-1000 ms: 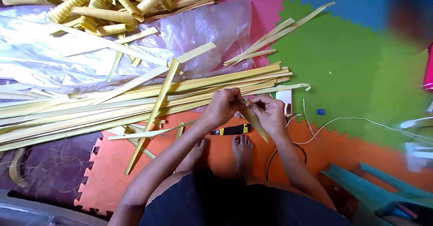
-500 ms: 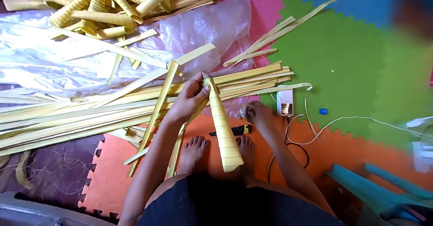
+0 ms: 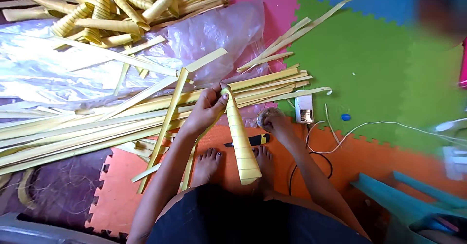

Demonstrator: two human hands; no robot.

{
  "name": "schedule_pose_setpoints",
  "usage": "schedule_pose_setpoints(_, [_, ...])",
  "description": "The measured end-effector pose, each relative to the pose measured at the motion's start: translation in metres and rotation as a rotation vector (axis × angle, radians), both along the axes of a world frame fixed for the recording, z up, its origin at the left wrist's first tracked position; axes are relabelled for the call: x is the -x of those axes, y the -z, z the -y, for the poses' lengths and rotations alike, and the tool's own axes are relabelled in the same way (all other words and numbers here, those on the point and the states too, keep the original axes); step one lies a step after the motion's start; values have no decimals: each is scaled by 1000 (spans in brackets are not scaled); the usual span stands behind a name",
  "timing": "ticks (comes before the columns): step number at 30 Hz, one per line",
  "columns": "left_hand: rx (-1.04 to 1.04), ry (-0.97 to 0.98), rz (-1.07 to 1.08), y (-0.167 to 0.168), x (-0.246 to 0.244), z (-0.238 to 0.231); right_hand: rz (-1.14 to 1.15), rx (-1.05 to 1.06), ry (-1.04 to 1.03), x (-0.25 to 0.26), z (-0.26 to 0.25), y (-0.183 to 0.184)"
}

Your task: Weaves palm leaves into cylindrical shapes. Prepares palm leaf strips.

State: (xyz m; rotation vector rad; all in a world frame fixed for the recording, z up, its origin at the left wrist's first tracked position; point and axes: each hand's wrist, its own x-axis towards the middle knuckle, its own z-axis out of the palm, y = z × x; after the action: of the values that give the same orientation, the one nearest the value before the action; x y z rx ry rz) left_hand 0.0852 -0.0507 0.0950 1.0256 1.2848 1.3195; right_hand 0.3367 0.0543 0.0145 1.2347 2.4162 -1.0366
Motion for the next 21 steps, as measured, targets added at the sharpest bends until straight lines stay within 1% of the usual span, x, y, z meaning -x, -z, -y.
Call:
schedule_pose_setpoints(1, [-4, 4, 0, 1, 0, 1, 25, 9, -30, 2, -1, 1])
schedule_pose_setpoints(3, [3, 6, 4, 0, 1, 2, 1, 22, -31, 2, -2, 2])
schedule_pose_setpoints(6, [16, -3, 3, -1, 2, 3, -106, 20, 85, -5, -4, -5])
schedule_pose_setpoints(10, [15, 0, -34, 2, 0, 0, -218, -81, 254, -13, -1, -13])
schedule_pose_setpoints(11, [17, 1, -30, 3, -1, -1, -276, -63, 306, -16, -3, -10])
schedule_pose_setpoints(13, [29, 6, -20, 2, -4, -1, -407, 60, 432, -21, -6, -4])
schedule_pose_setpoints(16, [14, 19, -20, 3, -5, -1, -588, 266, 616, -19, -2, -15])
schedule_pose_setpoints(19, [-26, 63, -62, 6, -11, -3, -739, 339, 662, -13, 6, -35])
schedule_pose_setpoints(21, [-45, 114, -83, 7, -17, -5, -811, 331, 660, -8, 10, -47])
